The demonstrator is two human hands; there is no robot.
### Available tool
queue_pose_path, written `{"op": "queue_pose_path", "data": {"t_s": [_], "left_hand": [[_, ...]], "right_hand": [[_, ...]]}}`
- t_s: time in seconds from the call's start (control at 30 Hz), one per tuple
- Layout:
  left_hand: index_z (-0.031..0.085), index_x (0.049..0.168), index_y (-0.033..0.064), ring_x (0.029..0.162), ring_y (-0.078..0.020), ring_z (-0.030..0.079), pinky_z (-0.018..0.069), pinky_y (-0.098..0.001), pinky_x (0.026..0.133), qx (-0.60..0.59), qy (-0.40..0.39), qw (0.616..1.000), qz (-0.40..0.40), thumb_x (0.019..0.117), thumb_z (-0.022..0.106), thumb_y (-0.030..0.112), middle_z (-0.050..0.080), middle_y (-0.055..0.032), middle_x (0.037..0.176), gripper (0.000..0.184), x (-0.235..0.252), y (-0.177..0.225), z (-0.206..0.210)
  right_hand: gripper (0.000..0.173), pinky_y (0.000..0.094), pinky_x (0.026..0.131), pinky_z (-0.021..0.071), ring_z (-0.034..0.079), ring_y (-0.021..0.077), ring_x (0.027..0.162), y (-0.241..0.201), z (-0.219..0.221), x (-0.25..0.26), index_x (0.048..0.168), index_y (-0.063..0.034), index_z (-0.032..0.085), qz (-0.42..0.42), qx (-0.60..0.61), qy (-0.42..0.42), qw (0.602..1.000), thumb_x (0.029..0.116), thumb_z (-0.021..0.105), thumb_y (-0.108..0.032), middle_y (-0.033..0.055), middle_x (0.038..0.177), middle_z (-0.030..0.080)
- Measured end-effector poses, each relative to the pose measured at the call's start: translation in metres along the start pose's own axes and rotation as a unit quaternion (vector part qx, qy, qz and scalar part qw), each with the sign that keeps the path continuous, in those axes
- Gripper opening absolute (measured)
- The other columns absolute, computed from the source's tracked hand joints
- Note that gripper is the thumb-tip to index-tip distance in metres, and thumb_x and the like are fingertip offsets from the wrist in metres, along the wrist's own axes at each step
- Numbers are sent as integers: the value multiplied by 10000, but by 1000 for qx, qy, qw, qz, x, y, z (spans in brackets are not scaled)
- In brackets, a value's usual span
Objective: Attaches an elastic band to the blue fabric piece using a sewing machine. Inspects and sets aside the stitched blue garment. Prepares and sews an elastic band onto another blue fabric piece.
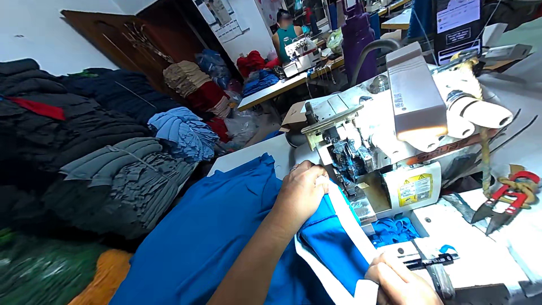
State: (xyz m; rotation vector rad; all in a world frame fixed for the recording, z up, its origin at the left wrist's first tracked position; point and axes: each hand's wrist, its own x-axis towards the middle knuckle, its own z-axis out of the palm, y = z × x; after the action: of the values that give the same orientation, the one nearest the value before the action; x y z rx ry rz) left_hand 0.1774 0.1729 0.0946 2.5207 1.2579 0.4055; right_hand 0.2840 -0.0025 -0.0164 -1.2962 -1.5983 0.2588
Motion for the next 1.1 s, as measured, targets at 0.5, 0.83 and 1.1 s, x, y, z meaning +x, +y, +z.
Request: {"op": "queue_pose_path", "data": {"t_s": [0.5,0.83,1.1], "left_hand": [[726,1118,-11,1203,-386,580,402,-608,1020,-8,74,995,-65,950,726,136,662,-209,1206,223,15,8,17],[680,1196,-40,1277,-392,551,356,-625,1054,-4,79,991,-107,995,612,99,644,-236,1274,253,33,21,19],[666,1216,-26,1301,-385,531,344,-627,1067,-22,79,988,-128,986,633,116,620,-231,1315,272,33,22,19]], "right_hand": [[214,293,627,508,619,241,693,-15,-21,0,853,28,681,31,0,19,999,997,538,-39,169,745,616],[213,266,618,504,621,219,689,-15,-25,9,841,0,672,22,-53,46,997,999,552,-77,148,750,620],[223,261,585,482,597,200,668,-24,-22,15,832,-12,674,27,-40,61,997,999,554,-96,127,726,597]]}}
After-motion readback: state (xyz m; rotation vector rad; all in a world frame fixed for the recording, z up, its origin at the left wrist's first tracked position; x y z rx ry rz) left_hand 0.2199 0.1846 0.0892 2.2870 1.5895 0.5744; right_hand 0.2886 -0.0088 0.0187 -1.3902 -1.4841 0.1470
